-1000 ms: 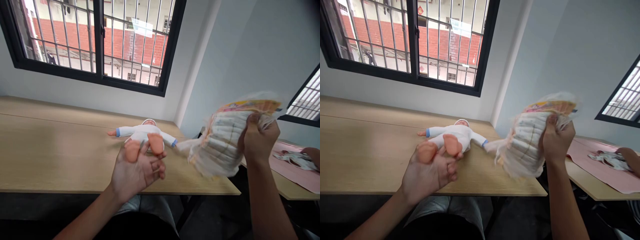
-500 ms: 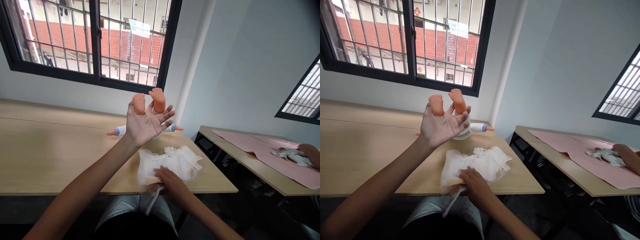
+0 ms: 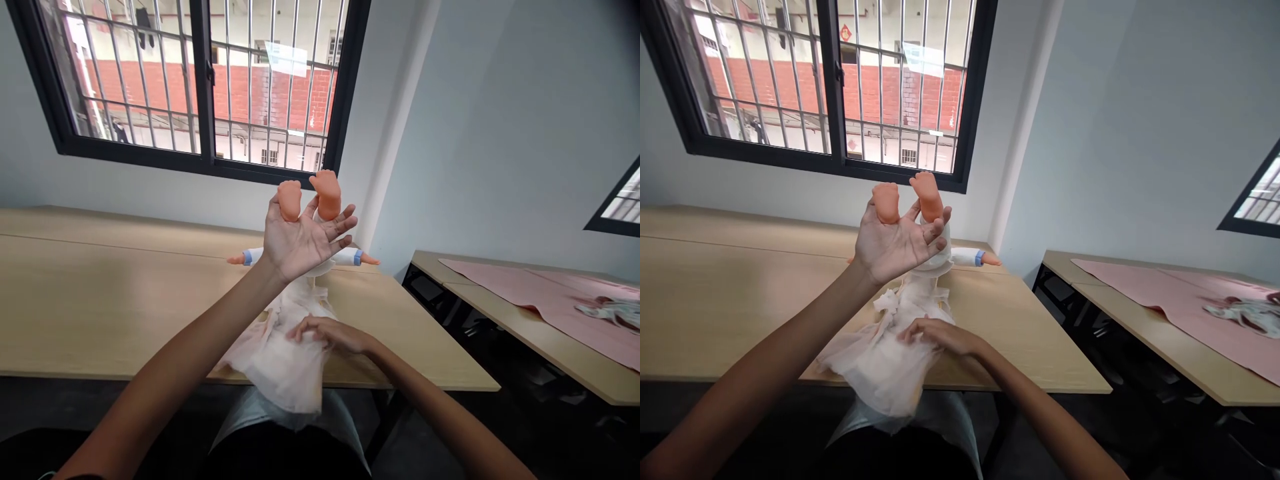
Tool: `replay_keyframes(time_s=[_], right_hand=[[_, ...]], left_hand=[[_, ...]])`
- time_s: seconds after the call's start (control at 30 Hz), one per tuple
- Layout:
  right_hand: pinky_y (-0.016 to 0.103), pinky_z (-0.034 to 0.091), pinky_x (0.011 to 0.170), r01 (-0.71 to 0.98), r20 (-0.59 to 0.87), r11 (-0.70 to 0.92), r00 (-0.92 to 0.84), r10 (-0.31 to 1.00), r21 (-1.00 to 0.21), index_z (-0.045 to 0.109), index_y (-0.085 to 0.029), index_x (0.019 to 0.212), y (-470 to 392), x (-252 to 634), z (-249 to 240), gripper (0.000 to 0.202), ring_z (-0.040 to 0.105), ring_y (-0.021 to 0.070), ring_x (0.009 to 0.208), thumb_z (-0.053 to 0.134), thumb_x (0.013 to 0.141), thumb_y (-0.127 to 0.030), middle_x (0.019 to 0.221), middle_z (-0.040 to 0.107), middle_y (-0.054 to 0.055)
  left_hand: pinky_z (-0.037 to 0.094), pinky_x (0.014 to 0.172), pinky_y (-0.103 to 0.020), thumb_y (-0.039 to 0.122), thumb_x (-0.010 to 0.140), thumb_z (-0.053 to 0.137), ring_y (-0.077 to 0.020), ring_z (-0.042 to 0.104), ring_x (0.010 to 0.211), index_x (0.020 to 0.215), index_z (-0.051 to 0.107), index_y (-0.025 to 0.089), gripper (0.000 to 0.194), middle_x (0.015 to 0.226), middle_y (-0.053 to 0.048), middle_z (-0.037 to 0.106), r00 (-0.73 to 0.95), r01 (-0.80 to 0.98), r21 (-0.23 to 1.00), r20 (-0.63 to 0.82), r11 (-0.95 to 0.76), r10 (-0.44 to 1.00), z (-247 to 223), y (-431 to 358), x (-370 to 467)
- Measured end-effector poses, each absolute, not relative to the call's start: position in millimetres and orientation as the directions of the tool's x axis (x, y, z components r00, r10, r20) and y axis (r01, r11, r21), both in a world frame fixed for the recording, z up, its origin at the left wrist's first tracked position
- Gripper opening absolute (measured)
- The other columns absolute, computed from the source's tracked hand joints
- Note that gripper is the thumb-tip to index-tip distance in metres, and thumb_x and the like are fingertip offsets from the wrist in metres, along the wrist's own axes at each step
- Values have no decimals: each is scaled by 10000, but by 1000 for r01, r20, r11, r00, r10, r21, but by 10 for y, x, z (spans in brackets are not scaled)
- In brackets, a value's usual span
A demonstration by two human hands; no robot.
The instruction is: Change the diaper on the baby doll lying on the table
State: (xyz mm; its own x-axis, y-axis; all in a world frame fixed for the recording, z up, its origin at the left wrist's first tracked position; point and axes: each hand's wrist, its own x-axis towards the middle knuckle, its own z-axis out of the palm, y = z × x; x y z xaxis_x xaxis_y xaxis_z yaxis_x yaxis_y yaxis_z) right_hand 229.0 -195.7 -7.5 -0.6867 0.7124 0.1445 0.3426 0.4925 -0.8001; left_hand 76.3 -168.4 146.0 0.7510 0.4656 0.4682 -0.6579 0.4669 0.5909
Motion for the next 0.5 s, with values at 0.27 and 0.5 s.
replay_keyframes(time_s=[0.27, 0.5], right_hand=[[563, 105, 1139, 980, 165, 159, -138, 976, -119, 464, -142, 1376, -1723, 2530, -296, 497, 407, 320, 1320, 321, 985, -415, 1382, 503, 158], [528, 143, 1134, 998, 370, 5, -25, 929, 55, 559, -81, 1271, -1744, 2475, -233, 429, 439, 340, 1272, 430, 959, -346, 1334, 533, 185]], left_hand=[[500, 770, -384, 580, 841, 395, -251, 666, 870, 1144, 512, 199, 500, 1074, -120, 627, 756, -654, 591, 472, 473, 455, 1433, -1682, 714], [497, 779, -397, 599, 838, 400, -252, 665, 864, 1161, 517, 205, 523, 1090, -122, 622, 762, -646, 594, 465, 480, 450, 1398, -1681, 705]])
